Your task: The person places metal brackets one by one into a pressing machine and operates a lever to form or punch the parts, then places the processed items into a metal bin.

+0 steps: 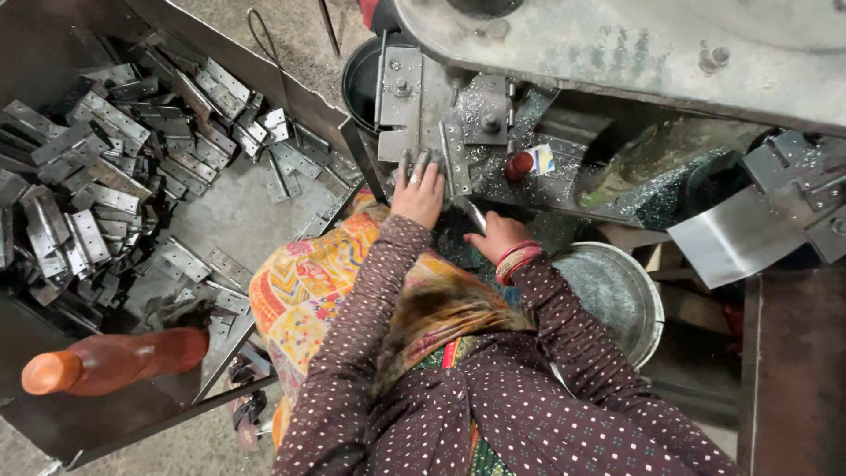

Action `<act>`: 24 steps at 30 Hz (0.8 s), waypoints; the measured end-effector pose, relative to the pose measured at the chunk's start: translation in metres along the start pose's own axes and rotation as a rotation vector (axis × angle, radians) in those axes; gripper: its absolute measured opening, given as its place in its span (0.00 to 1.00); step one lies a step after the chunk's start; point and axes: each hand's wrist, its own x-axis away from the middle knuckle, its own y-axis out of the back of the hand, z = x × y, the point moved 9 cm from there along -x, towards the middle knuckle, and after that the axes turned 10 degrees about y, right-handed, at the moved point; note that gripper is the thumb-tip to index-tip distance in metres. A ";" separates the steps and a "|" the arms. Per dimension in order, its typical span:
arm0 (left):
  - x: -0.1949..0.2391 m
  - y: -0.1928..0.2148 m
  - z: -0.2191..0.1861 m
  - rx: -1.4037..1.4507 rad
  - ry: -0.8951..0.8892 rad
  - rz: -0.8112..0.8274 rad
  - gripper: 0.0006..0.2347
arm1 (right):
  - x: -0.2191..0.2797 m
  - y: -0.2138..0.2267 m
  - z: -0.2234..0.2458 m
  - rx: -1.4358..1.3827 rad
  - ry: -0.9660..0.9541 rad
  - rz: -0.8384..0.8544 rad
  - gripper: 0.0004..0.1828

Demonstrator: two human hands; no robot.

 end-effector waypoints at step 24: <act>-0.068 -0.027 0.093 -0.257 0.396 0.338 0.31 | -0.001 0.004 0.004 -0.029 -0.032 0.055 0.32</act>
